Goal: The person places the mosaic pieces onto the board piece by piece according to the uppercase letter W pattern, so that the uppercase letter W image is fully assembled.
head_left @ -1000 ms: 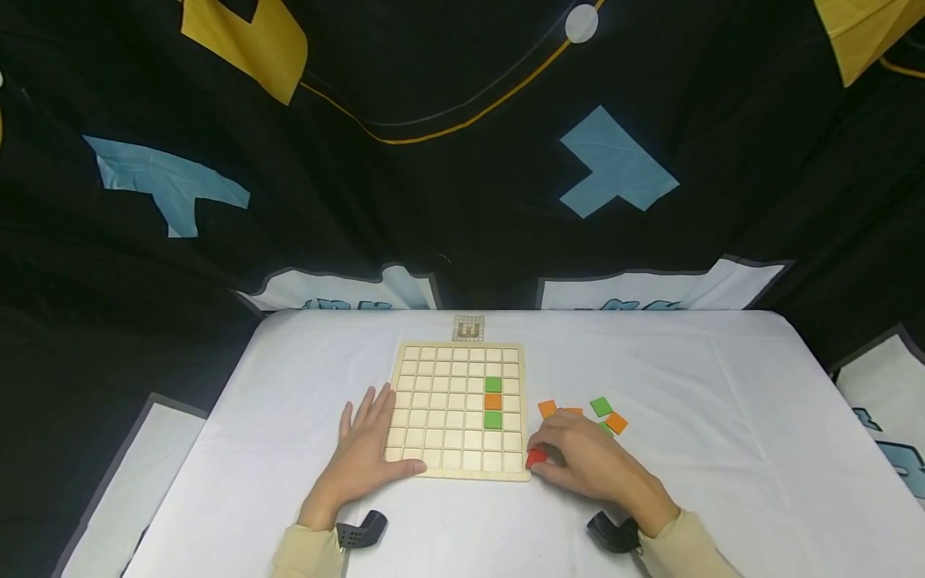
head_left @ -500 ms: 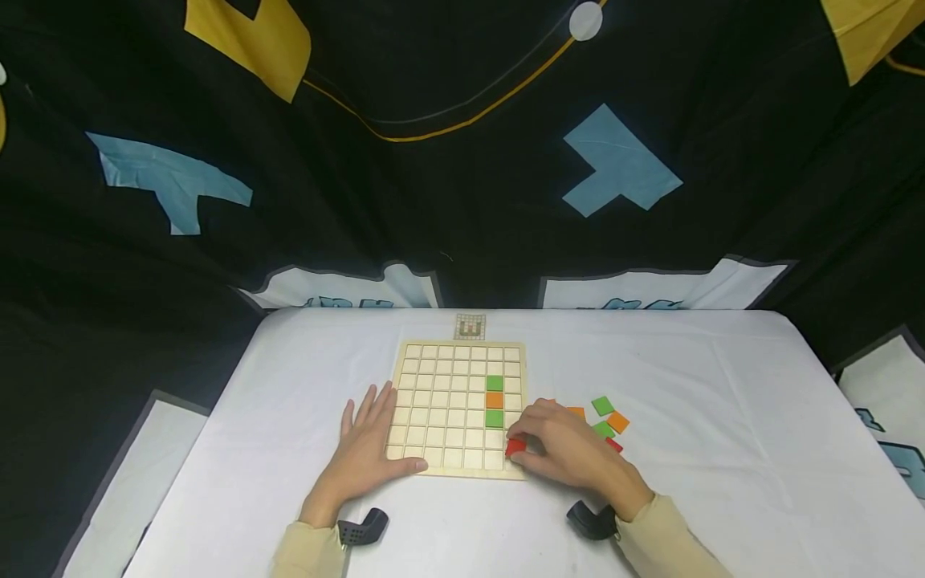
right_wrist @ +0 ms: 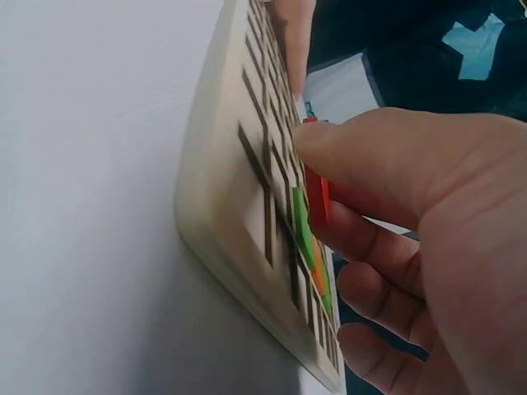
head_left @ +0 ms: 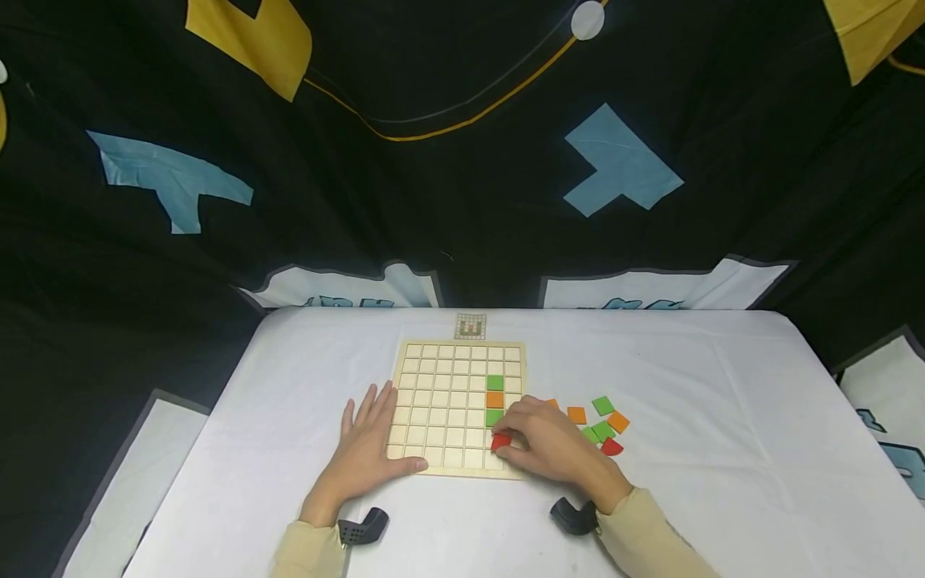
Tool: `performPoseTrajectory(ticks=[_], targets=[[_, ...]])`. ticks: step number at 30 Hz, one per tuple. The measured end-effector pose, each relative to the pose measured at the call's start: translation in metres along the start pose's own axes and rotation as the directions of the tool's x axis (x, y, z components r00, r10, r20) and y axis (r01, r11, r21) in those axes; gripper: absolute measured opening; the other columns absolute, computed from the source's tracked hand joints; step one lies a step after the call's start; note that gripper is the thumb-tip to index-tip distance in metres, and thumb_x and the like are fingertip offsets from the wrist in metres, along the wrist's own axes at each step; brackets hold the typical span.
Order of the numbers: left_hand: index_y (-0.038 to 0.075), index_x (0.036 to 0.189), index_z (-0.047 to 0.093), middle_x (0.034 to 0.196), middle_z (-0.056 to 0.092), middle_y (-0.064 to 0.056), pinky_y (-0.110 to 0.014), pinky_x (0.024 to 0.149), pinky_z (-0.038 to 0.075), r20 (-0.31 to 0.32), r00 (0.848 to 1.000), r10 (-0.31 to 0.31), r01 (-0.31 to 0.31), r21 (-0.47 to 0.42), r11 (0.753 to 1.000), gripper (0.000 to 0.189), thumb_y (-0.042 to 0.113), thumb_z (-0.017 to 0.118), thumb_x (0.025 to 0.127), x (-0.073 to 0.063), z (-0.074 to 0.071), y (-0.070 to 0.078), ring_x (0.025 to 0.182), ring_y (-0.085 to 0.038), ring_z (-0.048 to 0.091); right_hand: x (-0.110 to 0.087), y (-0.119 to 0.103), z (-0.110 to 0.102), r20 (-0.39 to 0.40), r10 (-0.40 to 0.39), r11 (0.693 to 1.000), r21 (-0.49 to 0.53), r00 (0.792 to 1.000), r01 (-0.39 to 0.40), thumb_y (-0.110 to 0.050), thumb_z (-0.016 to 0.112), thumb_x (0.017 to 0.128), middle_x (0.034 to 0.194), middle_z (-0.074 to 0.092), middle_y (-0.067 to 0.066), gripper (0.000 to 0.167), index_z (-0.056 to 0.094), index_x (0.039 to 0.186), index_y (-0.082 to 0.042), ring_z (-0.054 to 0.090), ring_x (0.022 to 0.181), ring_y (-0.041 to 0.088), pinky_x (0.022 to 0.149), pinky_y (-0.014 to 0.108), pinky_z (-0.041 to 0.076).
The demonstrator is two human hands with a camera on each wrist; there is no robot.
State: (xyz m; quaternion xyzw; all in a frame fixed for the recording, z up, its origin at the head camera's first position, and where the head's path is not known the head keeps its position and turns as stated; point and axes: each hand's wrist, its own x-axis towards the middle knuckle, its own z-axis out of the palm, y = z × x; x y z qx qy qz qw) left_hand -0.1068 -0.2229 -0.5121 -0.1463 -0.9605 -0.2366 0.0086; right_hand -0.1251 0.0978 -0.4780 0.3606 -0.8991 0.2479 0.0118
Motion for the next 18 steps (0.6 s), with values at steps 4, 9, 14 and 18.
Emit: performPoseTrajectory(ticks=[4, 9, 14, 18], targets=[[-0.005, 0.157, 0.022, 0.165, 0.017, -0.019, -0.065, 0.117, -0.004, 0.003, 1.0, -0.002, 0.002, 0.004, 1.0, 0.126, 0.072, 0.074, 0.071, 0.0, 0.0, -0.001, 0.152, -0.042, 0.007, 0.003, 0.0, 0.004, 0.02, 0.013, 1.0, -0.02, 1.0, -0.013, -0.025, 0.075, 0.088, 0.1, 0.069, -0.01, 0.019, 0.077, 0.105, -0.017, 0.057, 0.097, 0.01, 0.087, 0.03, 0.051], [-0.005, 0.157, 0.022, 0.166, 0.017, -0.019, -0.064, 0.117, -0.004, 0.002, 1.0, -0.005, 0.005, 0.002, 1.0, 0.127, 0.072, 0.074, 0.071, 0.0, 0.001, -0.001, 0.152, -0.041, 0.007, 0.004, 0.0, 0.008, 0.021, 0.032, 0.999, -0.028, 0.999, -0.031, -0.024, 0.075, 0.089, 0.102, 0.07, -0.01, 0.019, 0.077, 0.106, -0.017, 0.057, 0.098, 0.01, 0.088, 0.031, 0.051], [-0.005, 0.157, 0.022, 0.166, 0.017, -0.018, -0.064, 0.117, -0.005, 0.001, 1.0, -0.005, 0.005, -0.003, 1.0, 0.127, 0.072, 0.074, 0.071, 0.0, 0.001, -0.002, 0.153, -0.041, 0.007, 0.004, 0.002, 0.011, 0.019, 0.03, 0.999, -0.025, 0.999, -0.029, -0.02, 0.075, 0.088, 0.101, 0.069, -0.01, 0.019, 0.077, 0.106, -0.017, 0.056, 0.096, 0.01, 0.086, 0.031, 0.05], [-0.005, 0.157, 0.021, 0.166, 0.017, -0.018, -0.065, 0.117, -0.005, 0.004, 1.0, -0.003, 0.003, 0.002, 1.0, 0.127, 0.072, 0.074, 0.071, 0.0, 0.001, -0.001, 0.152, -0.041, 0.007, 0.001, 0.004, 0.011, 0.007, 0.058, 0.998, 0.004, 0.998, -0.058, -0.019, 0.075, 0.088, 0.101, 0.069, -0.01, 0.019, 0.078, 0.106, -0.018, 0.056, 0.099, 0.01, 0.087, 0.031, 0.051]])
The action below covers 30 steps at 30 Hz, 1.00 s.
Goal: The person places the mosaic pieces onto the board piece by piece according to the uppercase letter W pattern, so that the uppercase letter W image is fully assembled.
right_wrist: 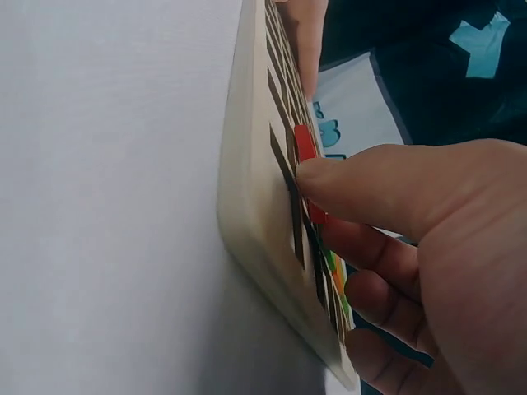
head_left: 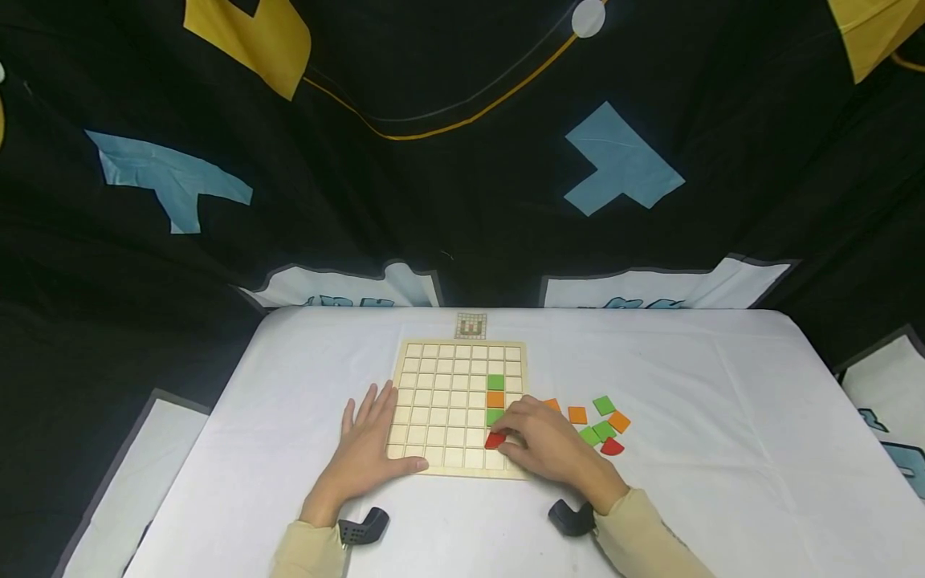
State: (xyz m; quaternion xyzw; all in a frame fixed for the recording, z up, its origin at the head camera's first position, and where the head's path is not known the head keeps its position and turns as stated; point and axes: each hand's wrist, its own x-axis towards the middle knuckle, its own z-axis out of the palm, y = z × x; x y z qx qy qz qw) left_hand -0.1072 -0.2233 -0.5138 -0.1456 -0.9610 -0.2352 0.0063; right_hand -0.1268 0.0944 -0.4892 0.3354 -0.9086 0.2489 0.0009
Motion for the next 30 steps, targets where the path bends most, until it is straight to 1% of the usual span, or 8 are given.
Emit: performPoseTrajectory(ticks=[5, 15, 23, 30], targets=[[-0.005, 0.157, 0.02, 0.166, 0.017, -0.019, -0.065, 0.117, -0.004, 0.002, 1.0, -0.001, 0.001, 0.003, 1.0, 0.127, 0.072, 0.074, 0.071, -0.0001, -0.0005, 0.0003, 0.152, -0.041, 0.007, -0.0042, 0.002, -0.0008, -0.036, 0.029, 0.999, 0.033, 0.999, -0.028, -0.018, 0.076, 0.087, 0.099, 0.069, -0.011, 0.018, 0.078, 0.105, -0.019, 0.057, 0.1, 0.009, 0.086, 0.031, 0.051], [-0.005, 0.157, 0.02, 0.166, 0.017, -0.019, -0.065, 0.117, -0.005, 0.002, 1.0, -0.003, 0.003, -0.008, 1.0, 0.128, 0.072, 0.074, 0.071, 0.0003, -0.0004, 0.0006, 0.152, -0.041, 0.007, -0.0029, 0.002, 0.0031, -0.085, 0.086, 0.995, 0.055, 0.993, -0.081, -0.022, 0.078, 0.087, 0.096, 0.069, -0.012, 0.011, 0.078, 0.098, -0.022, 0.057, 0.094, 0.007, 0.083, 0.03, 0.052], [-0.005, 0.157, 0.021, 0.166, 0.017, -0.019, -0.064, 0.117, -0.005, 0.001, 1.0, -0.005, 0.005, -0.007, 1.0, 0.127, 0.072, 0.074, 0.071, 0.0002, -0.0009, 0.0009, 0.152, -0.041, 0.007, 0.0002, 0.001, 0.0051, -0.105, 0.098, 0.994, 0.061, 0.99, -0.092, -0.022, 0.078, 0.086, 0.094, 0.07, -0.012, 0.009, 0.077, 0.095, -0.021, 0.057, 0.091, 0.007, 0.079, 0.029, 0.051], [-0.005, 0.157, 0.021, 0.166, 0.017, -0.019, -0.064, 0.117, -0.005, 0.004, 1.0, -0.007, 0.007, -0.012, 1.0, 0.127, 0.071, 0.075, 0.071, 0.0002, -0.0008, 0.0009, 0.153, -0.041, 0.007, 0.0003, 0.0007, 0.0058, -0.109, 0.104, 0.993, 0.063, 0.989, -0.097, -0.025, 0.08, 0.084, 0.091, 0.067, -0.012, 0.013, 0.077, 0.096, -0.02, 0.054, 0.086, 0.006, 0.076, 0.026, 0.049]])
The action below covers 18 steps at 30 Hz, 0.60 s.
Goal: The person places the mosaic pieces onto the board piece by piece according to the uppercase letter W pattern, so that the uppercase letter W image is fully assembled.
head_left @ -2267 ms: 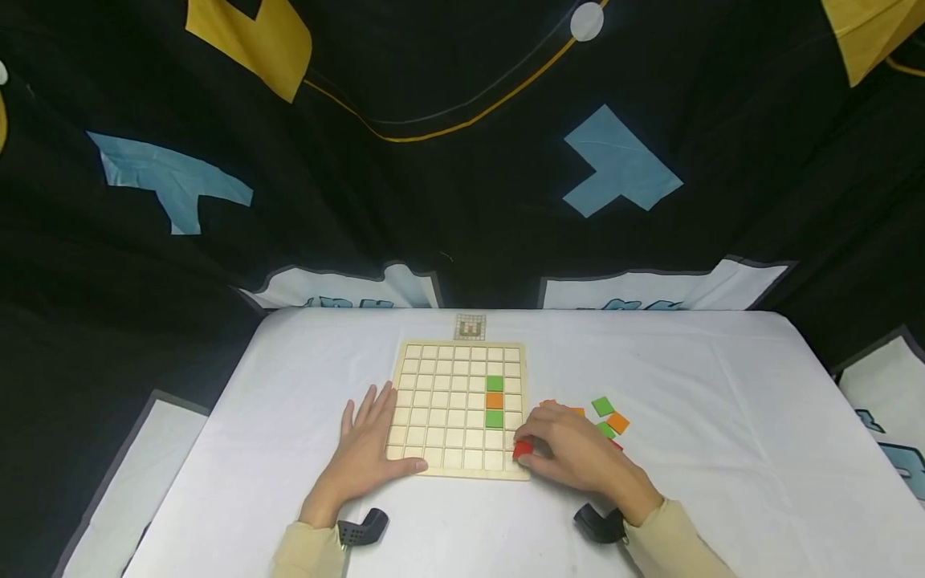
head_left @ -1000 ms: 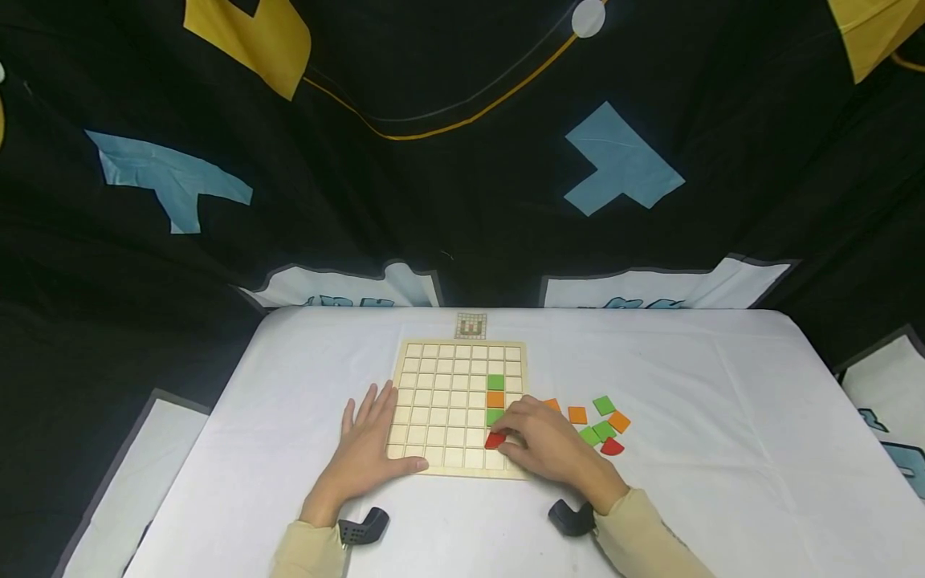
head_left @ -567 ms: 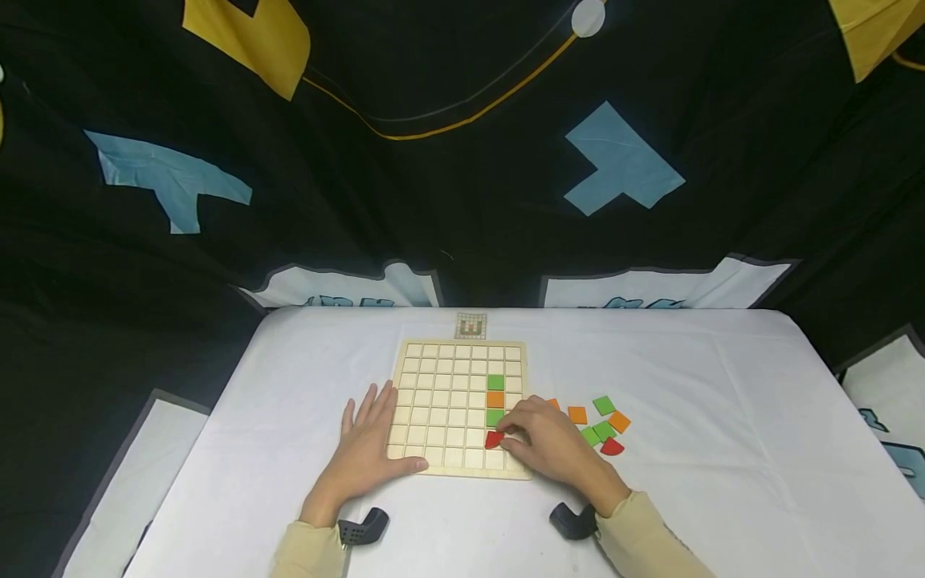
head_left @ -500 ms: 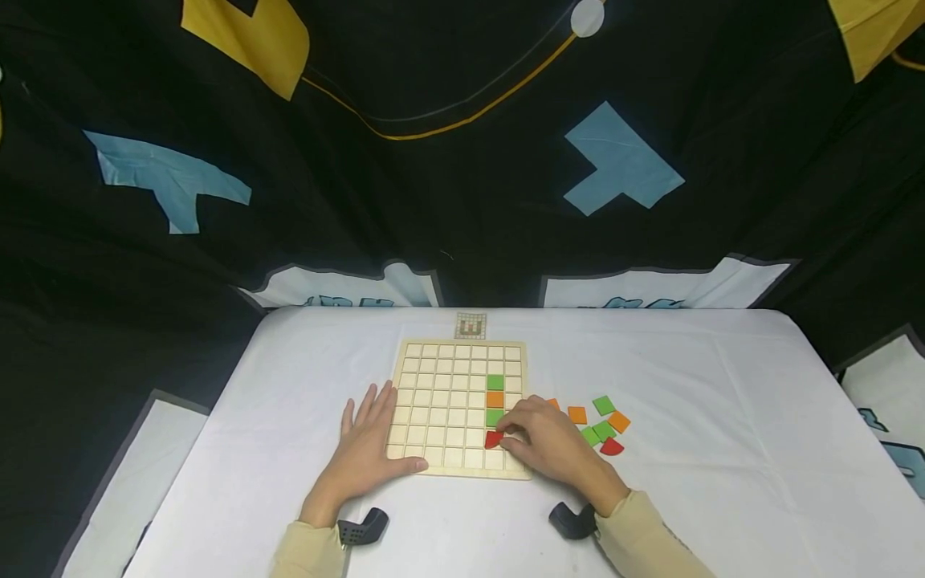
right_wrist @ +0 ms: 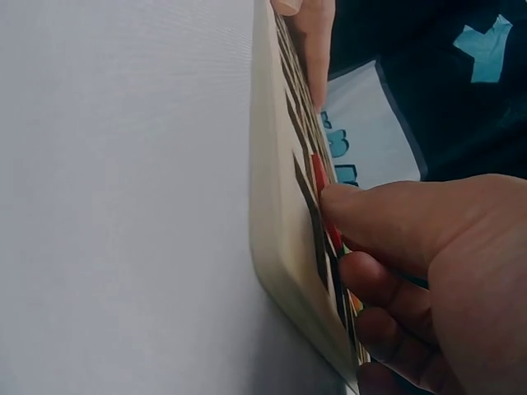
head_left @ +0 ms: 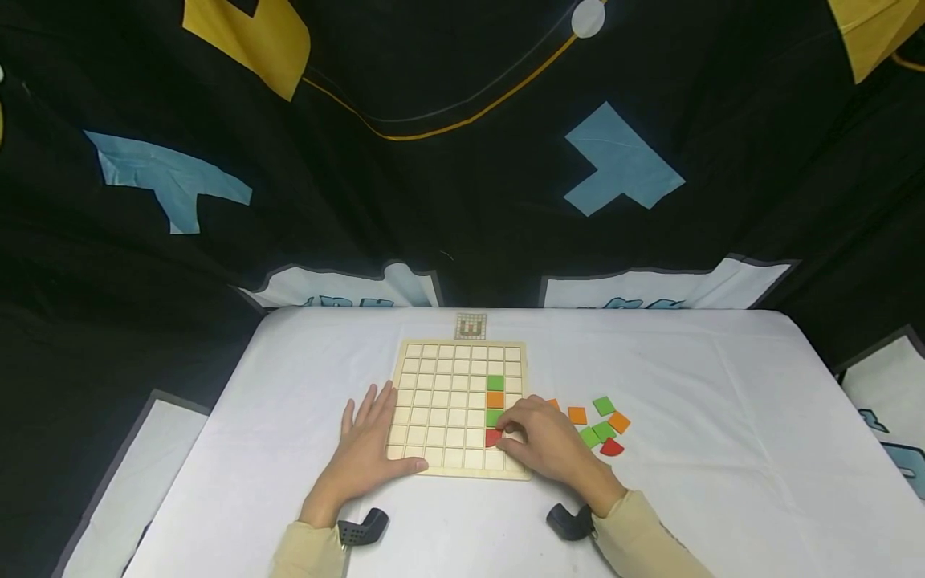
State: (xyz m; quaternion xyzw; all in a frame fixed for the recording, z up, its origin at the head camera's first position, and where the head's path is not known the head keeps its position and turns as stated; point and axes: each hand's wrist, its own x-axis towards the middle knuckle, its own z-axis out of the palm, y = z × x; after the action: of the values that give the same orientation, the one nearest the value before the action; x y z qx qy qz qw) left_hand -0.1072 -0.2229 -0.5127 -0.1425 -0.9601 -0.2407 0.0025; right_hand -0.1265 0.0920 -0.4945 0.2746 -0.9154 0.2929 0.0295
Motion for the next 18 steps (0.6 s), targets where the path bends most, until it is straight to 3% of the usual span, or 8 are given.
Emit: performPoseTrajectory(ticks=[11, 18], targets=[[-0.005, 0.157, 0.021, 0.166, 0.017, -0.018, -0.064, 0.117, -0.005, -0.001, 1.0, 0.003, -0.003, 0.001, 1.0, 0.127, 0.072, 0.074, 0.071, 0.001, 0.001, -0.002, 0.153, -0.041, 0.007, 0.0, 0.0, 0.002, -0.016, 0.017, 1.0, 0.002, 1.0, -0.017, -0.023, 0.08, 0.083, 0.088, 0.065, -0.014, 0.012, 0.076, 0.094, -0.021, 0.053, 0.085, 0.005, 0.073, 0.025, 0.048], [-0.005, 0.157, 0.021, 0.166, 0.016, -0.019, -0.064, 0.117, -0.005, 0.002, 1.0, 0.003, -0.003, 0.005, 1.0, 0.127, 0.073, 0.074, 0.071, 0.001, 0.001, -0.001, 0.153, -0.041, 0.006, -0.015, 0.007, -0.011, -0.054, 0.074, 0.996, 0.045, 0.996, -0.072, -0.025, 0.084, 0.082, 0.093, 0.067, -0.016, 0.018, 0.075, 0.097, -0.023, 0.056, 0.089, 0.004, 0.079, 0.029, 0.051]])
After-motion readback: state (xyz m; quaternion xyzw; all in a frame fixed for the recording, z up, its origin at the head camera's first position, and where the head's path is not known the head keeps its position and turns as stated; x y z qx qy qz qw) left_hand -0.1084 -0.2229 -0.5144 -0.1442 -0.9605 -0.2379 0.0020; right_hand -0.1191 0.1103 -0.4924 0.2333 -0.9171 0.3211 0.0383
